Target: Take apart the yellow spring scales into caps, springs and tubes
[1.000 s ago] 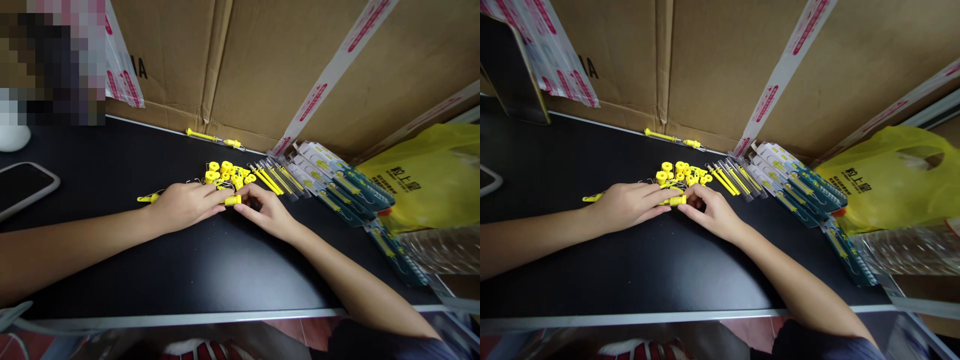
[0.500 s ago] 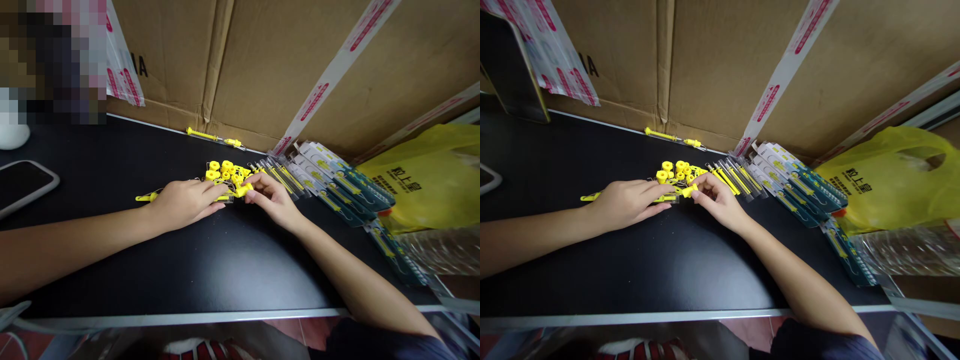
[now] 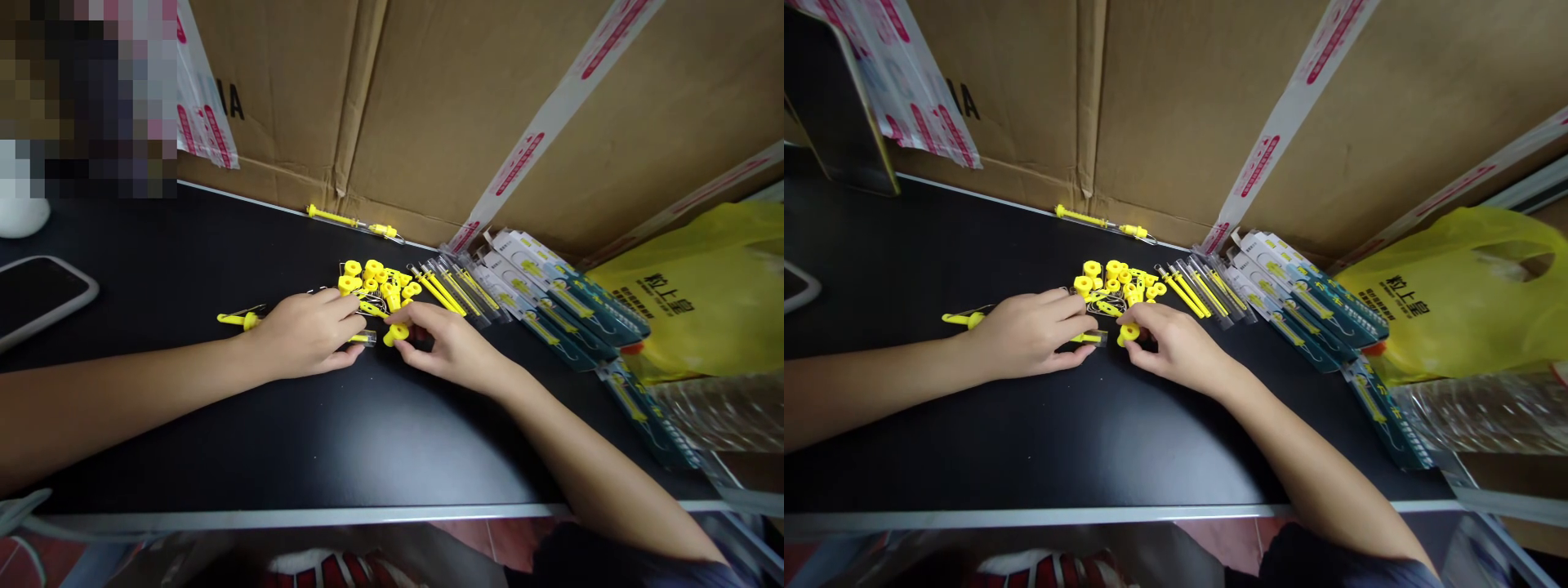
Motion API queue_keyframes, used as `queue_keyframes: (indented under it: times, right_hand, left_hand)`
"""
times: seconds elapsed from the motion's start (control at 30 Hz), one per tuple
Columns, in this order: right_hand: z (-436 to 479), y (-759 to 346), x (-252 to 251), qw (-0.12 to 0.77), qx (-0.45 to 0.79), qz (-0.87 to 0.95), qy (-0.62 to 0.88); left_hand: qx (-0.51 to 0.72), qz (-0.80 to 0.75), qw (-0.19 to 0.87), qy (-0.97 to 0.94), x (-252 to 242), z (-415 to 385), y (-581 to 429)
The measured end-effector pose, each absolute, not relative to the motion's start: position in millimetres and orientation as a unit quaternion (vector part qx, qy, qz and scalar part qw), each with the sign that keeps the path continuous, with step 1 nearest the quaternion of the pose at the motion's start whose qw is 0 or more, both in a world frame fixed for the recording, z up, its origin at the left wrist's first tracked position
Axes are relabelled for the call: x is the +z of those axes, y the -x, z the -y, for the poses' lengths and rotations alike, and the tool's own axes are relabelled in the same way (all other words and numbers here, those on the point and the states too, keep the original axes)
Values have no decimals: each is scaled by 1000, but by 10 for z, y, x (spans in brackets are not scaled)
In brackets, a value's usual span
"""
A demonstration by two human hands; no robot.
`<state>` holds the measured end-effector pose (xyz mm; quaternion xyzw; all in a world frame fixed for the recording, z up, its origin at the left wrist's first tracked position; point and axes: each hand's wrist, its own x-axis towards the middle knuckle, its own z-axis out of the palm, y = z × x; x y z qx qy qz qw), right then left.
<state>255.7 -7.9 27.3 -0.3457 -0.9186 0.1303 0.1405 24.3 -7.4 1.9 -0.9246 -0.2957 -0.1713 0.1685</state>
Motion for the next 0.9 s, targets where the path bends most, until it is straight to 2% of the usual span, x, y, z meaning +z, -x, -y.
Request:
queue_keyframes:
  times: [0.27,0.47,0.63,0.8,0.9]
  right_hand:
    - [87,-2550,212,147,142,910,361]
    - [55,-2551,253,274,358,776,442]
    - [62,-2512,300,285,502,675,459]
    - [89,-2471,276,284,557,636,452]
    - [109,-2462,261,289,507,675,451]
  left_hand:
    - [-173,288,162,928,11,73,-241]
    - [-222,267,196,917,69,93,-233]
    - [-274,79,225,932,103,195,-290]
    - [-268,7,213,940,78,287,-354]
    - [-264,15,209,942,65,285,-350]
